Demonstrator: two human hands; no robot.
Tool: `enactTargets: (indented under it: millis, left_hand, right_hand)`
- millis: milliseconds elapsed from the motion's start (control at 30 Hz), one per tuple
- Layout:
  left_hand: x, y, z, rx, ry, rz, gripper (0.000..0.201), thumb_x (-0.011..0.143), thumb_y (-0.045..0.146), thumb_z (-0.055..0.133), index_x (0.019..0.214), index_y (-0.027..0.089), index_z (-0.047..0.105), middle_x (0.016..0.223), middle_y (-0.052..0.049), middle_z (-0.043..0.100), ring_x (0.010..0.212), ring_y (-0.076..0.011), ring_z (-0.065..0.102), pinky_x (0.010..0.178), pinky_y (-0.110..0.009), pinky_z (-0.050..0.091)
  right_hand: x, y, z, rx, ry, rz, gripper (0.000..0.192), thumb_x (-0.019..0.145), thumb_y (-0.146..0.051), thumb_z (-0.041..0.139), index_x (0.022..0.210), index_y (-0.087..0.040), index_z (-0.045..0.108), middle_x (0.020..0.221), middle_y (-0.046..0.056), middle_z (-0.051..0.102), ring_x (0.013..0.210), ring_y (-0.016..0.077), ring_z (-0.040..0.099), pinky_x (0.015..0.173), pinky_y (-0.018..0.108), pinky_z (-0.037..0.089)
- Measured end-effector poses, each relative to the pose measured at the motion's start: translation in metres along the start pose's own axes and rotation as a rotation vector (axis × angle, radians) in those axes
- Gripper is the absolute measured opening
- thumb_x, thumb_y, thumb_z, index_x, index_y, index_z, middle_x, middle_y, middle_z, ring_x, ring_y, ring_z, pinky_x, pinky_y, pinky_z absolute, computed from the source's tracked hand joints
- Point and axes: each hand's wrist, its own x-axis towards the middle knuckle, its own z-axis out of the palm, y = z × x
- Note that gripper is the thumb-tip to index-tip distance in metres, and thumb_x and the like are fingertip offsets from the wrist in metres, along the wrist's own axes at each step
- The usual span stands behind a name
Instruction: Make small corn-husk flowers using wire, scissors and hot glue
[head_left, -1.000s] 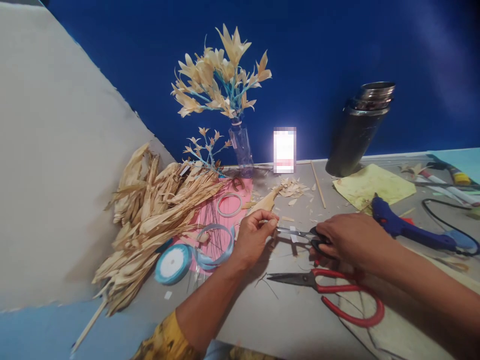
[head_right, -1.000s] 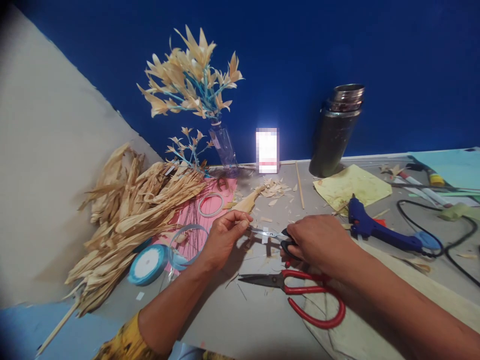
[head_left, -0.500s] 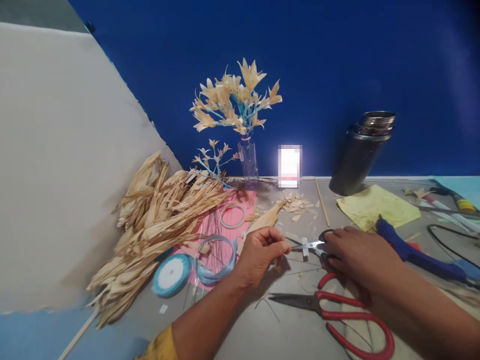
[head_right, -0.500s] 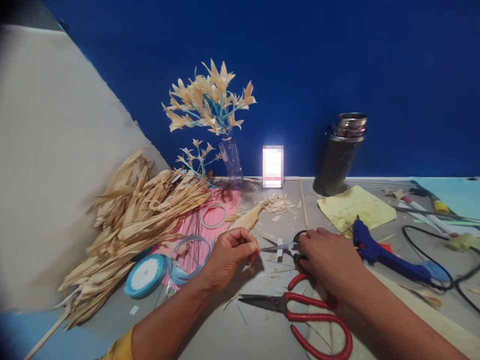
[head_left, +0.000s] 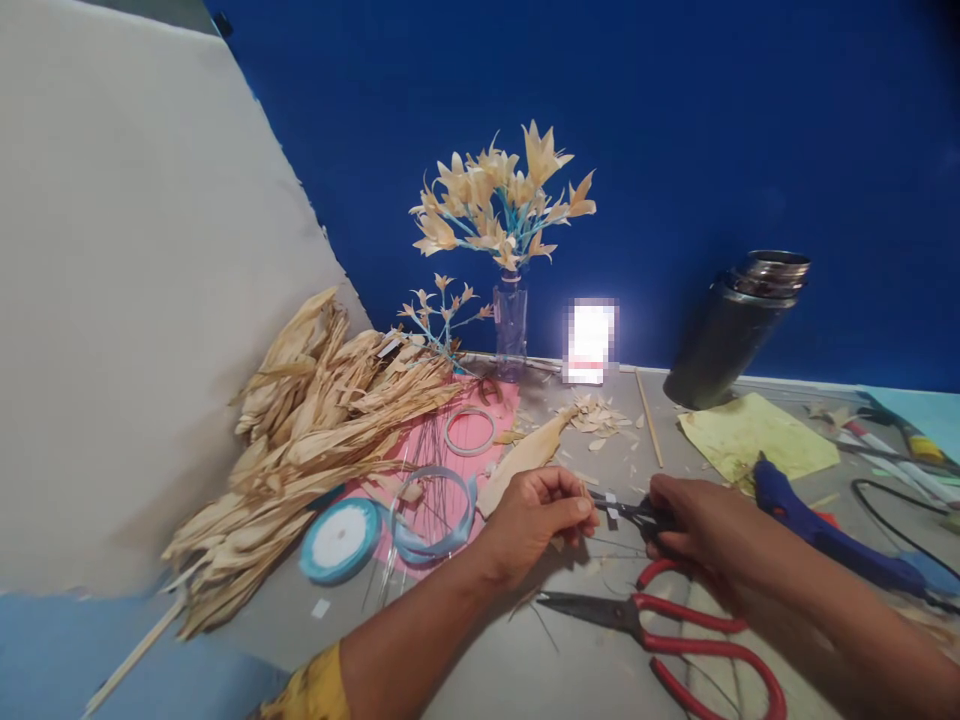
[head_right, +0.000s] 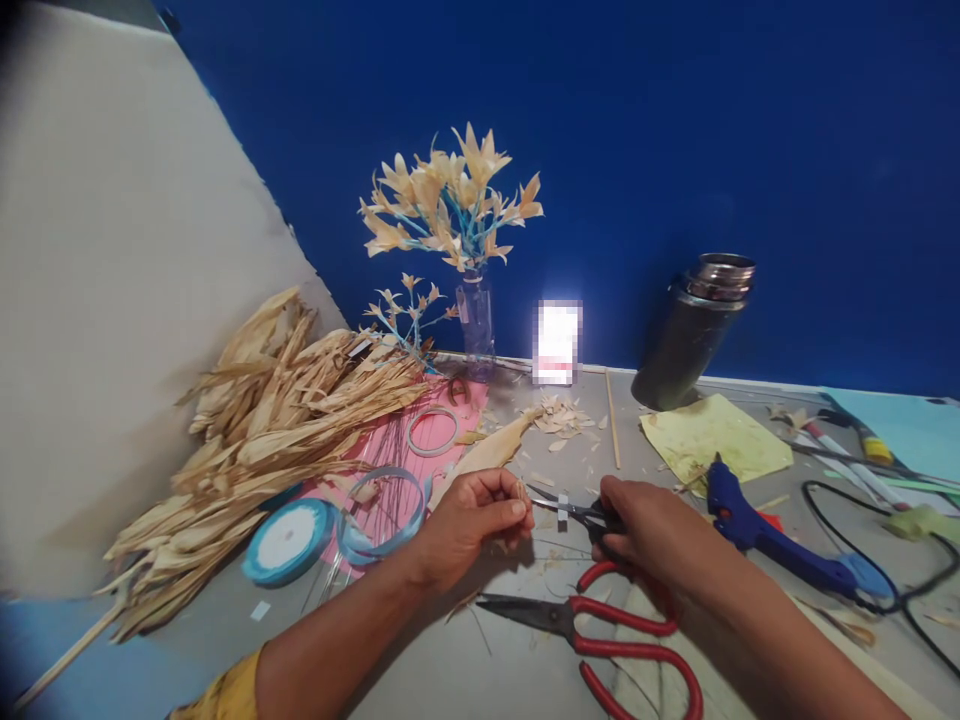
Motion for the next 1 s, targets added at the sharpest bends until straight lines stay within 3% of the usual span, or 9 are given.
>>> enactTargets:
  millis: [167, 233, 300, 367, 500, 700, 867, 1000]
  left_hand:
    - [-0.001, 0.001, 0.001, 0.005, -0.025, -0.041, 0.037, 0.064, 0.043, 0.088, 0.07, 0.015, 0.063, 0.068, -0.003, 0.065, 0.059, -0.0114, 0.056, 0.057, -0.025, 0.042]
    - [-0.002, 0.001, 0.001, 0.012, -0.037, -0.055, 0.04, 0.063, 0.045, 0.088, 0.071, 0.015, 0.064, 0.068, -0.003, 0.064, 0.059, -0.011, 0.056, 0.057, -0.025, 0.042]
    - [-0.002, 0.0, 0.002, 0.024, -0.048, -0.071, 0.042, 0.063, 0.048, 0.088, 0.072, 0.015, 0.065, 0.068, -0.003, 0.065, 0.058, -0.0108, 0.055, 0.058, -0.025, 0.042]
    - [-0.002, -0.001, 0.003, 0.031, -0.062, -0.094, 0.043, 0.062, 0.049, 0.088, 0.074, 0.014, 0.065, 0.067, -0.003, 0.065, 0.056, -0.0106, 0.055, 0.059, -0.026, 0.043]
    - [-0.002, -0.007, 0.006, 0.038, -0.109, -0.13, 0.044, 0.062, 0.049, 0.088, 0.074, 0.014, 0.065, 0.066, -0.002, 0.064, 0.055, -0.0098, 0.054, 0.06, -0.026, 0.042]
    - [-0.003, -0.012, 0.01, 0.094, -0.106, -0.154, 0.04, 0.062, 0.045, 0.087, 0.076, 0.014, 0.067, 0.065, 0.0, 0.062, 0.057, -0.0098, 0.053, 0.06, -0.024, 0.039]
    - [-0.003, -0.01, 0.012, 0.172, -0.061, -0.07, 0.038, 0.06, 0.042, 0.088, 0.067, 0.014, 0.063, 0.06, 0.002, 0.058, 0.055, -0.009, 0.047, 0.056, -0.023, 0.035]
    - [-0.004, -0.01, 0.014, 0.167, -0.041, -0.015, 0.044, 0.056, 0.046, 0.091, 0.063, 0.014, 0.062, 0.059, 0.003, 0.055, 0.056, -0.0075, 0.044, 0.056, -0.022, 0.034]
  right_hand:
    - [0.001, 0.001, -0.015, 0.086, -0.134, -0.011, 0.008, 0.076, -0.022, 0.066, 0.084, -0.023, 0.064, 0.079, 0.002, 0.071, 0.07, 0.021, 0.064, 0.059, 0.027, 0.038]
    - [0.0, 0.001, -0.016, 0.1, -0.054, -0.026, 0.009, 0.08, -0.028, 0.066, 0.087, -0.024, 0.068, 0.082, 0.003, 0.072, 0.073, 0.0225, 0.066, 0.062, 0.029, 0.041]
    - [-0.002, -0.004, -0.015, 0.167, 0.105, -0.039, 0.016, 0.085, -0.036, 0.063, 0.093, -0.025, 0.072, 0.087, 0.005, 0.074, 0.079, 0.0242, 0.067, 0.067, 0.031, 0.045]
    - [-0.005, -0.016, -0.012, 0.368, 0.195, -0.058, 0.026, 0.088, -0.043, 0.062, 0.102, -0.025, 0.075, 0.09, 0.005, 0.073, 0.081, 0.0238, 0.068, 0.071, 0.032, 0.049]
    - [-0.013, -0.044, -0.004, 0.938, -0.017, -0.053, 0.045, 0.084, -0.052, 0.071, 0.119, -0.024, 0.074, 0.088, 0.003, 0.071, 0.067, 0.0181, 0.065, 0.057, 0.028, 0.05]
    - [-0.013, -0.055, 0.011, 1.203, -0.058, -0.125, 0.025, 0.081, -0.045, 0.079, 0.093, -0.024, 0.084, 0.091, 0.003, 0.067, 0.074, 0.0163, 0.067, 0.064, 0.026, 0.052]
    - [-0.011, -0.053, 0.012, 1.196, -0.038, -0.11, 0.028, 0.079, -0.049, 0.08, 0.087, -0.022, 0.086, 0.082, 0.002, 0.063, 0.068, 0.0133, 0.057, 0.056, 0.024, 0.042]
    - [-0.013, -0.057, 0.007, 1.186, -0.025, -0.109, 0.03, 0.078, -0.051, 0.079, 0.084, -0.022, 0.086, 0.082, 0.003, 0.063, 0.07, 0.0146, 0.054, 0.059, 0.026, 0.04]
